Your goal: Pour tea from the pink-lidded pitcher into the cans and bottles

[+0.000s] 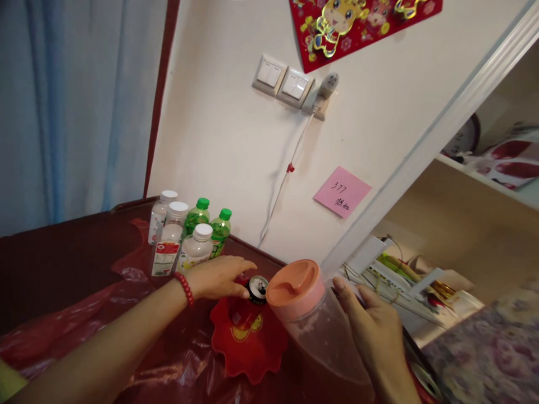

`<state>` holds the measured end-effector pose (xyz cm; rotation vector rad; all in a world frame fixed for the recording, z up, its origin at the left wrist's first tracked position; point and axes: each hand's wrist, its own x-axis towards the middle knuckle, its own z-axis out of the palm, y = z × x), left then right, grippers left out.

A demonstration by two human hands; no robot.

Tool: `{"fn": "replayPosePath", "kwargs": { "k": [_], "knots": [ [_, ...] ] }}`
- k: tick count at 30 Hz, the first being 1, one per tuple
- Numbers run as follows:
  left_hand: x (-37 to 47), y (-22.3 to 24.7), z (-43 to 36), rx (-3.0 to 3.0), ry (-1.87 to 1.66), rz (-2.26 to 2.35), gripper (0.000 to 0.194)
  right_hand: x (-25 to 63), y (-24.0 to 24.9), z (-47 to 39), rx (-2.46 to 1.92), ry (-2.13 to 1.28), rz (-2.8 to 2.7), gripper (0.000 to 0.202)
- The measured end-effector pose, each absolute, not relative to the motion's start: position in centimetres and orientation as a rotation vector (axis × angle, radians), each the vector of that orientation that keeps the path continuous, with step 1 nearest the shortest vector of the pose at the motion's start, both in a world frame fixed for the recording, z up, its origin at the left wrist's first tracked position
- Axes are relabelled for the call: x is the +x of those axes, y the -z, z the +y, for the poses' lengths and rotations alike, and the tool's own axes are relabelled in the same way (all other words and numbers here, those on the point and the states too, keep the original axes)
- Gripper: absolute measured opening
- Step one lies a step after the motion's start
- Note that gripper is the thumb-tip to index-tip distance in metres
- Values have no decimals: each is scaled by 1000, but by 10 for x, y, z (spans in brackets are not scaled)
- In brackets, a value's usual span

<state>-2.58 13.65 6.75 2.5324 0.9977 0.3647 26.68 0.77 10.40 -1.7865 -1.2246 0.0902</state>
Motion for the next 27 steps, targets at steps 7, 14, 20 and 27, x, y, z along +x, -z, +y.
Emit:
{"fn": "replayPosePath", "kwargs": {
  "k": [7, 14, 20, 27],
  "knots": [
    [-26, -68, 136, 2538, -335, 1025, 58, 267, -106, 9, -1802, -16, -1277, 60],
    [-26, -68, 136, 2526, -334, 1021, 66, 265, -106, 10, -1747, 45, -1317, 57],
    [-26, -67, 138, 2526, -357, 1000, 62, 268, -100, 12, -1749, 72, -1312, 60],
    [-27, -65, 140, 2502, -359, 1015, 63, 268, -103, 15, -1773, 89, -1314, 63]
  ]
}}
